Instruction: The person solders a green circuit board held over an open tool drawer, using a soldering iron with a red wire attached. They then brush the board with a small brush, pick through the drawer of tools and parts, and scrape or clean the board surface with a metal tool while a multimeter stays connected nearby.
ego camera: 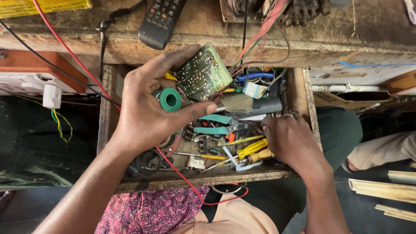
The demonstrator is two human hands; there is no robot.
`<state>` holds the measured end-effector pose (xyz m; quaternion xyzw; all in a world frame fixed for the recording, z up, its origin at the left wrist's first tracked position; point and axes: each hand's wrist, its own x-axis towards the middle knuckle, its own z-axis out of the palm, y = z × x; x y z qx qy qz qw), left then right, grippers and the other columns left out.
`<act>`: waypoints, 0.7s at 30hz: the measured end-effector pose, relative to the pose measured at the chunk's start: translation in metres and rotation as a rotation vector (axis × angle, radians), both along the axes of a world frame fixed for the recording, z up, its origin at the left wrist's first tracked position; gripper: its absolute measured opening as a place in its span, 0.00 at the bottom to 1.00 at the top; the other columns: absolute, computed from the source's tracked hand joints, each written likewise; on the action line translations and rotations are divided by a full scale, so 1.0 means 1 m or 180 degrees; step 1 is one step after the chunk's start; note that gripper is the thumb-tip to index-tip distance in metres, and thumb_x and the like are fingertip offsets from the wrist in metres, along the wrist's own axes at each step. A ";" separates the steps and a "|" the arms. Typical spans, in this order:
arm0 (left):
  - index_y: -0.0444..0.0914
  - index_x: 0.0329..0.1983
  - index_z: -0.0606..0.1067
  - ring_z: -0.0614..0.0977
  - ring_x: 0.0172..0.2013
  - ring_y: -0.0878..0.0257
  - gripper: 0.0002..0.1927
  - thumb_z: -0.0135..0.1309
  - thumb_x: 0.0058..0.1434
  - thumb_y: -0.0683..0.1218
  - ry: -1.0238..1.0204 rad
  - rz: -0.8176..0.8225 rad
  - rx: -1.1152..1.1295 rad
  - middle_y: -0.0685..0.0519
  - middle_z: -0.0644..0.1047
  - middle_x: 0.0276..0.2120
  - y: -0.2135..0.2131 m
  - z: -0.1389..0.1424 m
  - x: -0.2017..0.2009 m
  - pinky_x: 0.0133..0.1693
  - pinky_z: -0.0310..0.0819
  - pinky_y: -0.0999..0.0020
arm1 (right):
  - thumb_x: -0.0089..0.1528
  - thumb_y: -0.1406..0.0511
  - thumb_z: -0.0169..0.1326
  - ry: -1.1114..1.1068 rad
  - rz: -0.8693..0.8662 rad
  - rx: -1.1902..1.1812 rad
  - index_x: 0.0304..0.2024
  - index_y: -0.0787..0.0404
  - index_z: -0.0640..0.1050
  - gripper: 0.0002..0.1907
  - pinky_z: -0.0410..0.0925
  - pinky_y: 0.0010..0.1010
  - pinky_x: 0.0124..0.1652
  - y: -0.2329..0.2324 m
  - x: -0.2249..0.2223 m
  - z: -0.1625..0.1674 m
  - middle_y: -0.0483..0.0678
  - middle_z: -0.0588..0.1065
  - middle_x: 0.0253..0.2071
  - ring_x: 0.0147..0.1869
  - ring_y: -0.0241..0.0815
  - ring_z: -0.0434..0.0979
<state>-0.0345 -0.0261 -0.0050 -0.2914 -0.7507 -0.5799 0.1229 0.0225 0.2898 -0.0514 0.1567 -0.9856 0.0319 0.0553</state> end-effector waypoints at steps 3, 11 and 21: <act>0.34 0.68 0.71 0.83 0.56 0.61 0.42 0.76 0.52 0.50 0.0084 0.0082 -0.0137 0.46 0.81 0.55 -0.003 0.002 0.000 0.50 0.81 0.65 | 0.60 0.53 0.59 -0.0806 -0.0543 0.0176 0.39 0.59 0.81 0.17 0.71 0.52 0.38 -0.003 -0.001 0.003 0.59 0.79 0.29 0.37 0.61 0.80; 0.35 0.68 0.71 0.84 0.57 0.61 0.43 0.76 0.53 0.53 0.0135 0.0108 -0.0194 0.46 0.81 0.56 -0.006 0.003 0.003 0.49 0.81 0.64 | 0.59 0.59 0.59 -0.0738 -0.0280 0.0139 0.35 0.62 0.79 0.12 0.70 0.53 0.37 -0.011 0.000 0.009 0.59 0.78 0.28 0.35 0.61 0.79; 0.36 0.69 0.71 0.85 0.52 0.62 0.42 0.75 0.53 0.52 0.0090 0.0083 -0.0153 0.47 0.82 0.54 -0.010 0.008 0.005 0.48 0.81 0.64 | 0.58 0.62 0.59 -0.0577 -0.0382 -0.0410 0.30 0.63 0.76 0.10 0.69 0.50 0.36 -0.024 0.008 0.024 0.58 0.76 0.23 0.30 0.60 0.77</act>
